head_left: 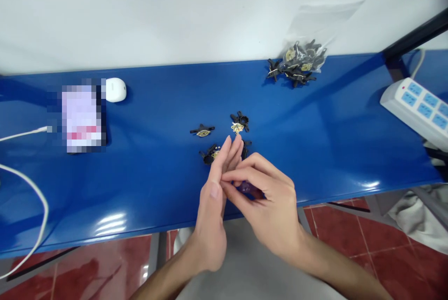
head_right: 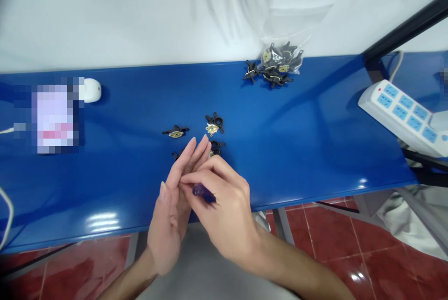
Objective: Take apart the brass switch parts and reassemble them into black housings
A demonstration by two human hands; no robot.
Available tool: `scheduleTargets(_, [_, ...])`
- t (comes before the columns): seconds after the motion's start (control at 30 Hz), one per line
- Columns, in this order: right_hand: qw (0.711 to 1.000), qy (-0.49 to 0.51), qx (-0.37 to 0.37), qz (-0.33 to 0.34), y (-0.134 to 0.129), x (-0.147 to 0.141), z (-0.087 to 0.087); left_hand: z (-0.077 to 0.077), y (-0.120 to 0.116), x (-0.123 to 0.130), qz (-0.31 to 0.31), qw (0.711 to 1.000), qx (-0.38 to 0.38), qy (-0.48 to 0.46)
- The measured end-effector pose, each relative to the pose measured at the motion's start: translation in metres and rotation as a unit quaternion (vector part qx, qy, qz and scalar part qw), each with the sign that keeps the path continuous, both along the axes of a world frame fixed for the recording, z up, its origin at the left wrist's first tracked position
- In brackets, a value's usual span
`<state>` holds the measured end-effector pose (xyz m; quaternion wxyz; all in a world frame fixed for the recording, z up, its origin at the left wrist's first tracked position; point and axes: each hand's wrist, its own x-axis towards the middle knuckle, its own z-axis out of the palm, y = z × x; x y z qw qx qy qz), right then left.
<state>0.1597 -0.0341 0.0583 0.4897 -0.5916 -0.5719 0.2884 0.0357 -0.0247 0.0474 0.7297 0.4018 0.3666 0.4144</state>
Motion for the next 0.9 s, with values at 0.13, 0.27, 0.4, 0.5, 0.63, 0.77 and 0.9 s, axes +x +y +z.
scheduleTargets(0.13, [0.999,0.041,0.002,-0.019,-0.003,0.0,0.001,0.007,-0.002,0.004,0.006,1.0,0.026,0.013])
scheduleTargets(0.27, [0.997,0.073,0.011,-0.025,-0.007,0.0,0.001,0.018,-0.005,0.006,0.012,1.0,0.02,0.005])
scheduleTargets(0.4, [0.996,0.083,0.016,-0.023,-0.008,0.002,0.001,0.021,-0.004,0.005,-0.001,1.0,0.025,0.012])
scheduleTargets(0.5, [0.998,0.061,0.009,-0.026,-0.007,0.003,0.001,0.017,-0.001,0.003,-0.009,1.0,0.022,0.018])
scheduleTargets(0.63, [0.999,0.035,-0.016,-0.015,-0.005,0.002,-0.001,0.015,0.003,0.003,-0.005,0.999,0.005,0.032])
scheduleTargets(0.77, [1.0,0.002,-0.027,-0.013,0.0,0.01,-0.003,0.013,0.004,0.007,0.044,0.995,0.051,0.069])
scheduleTargets(0.9, [0.986,-0.151,0.015,-0.071,0.021,0.037,-0.01,-0.004,0.001,0.006,0.19,0.964,0.154,0.109])
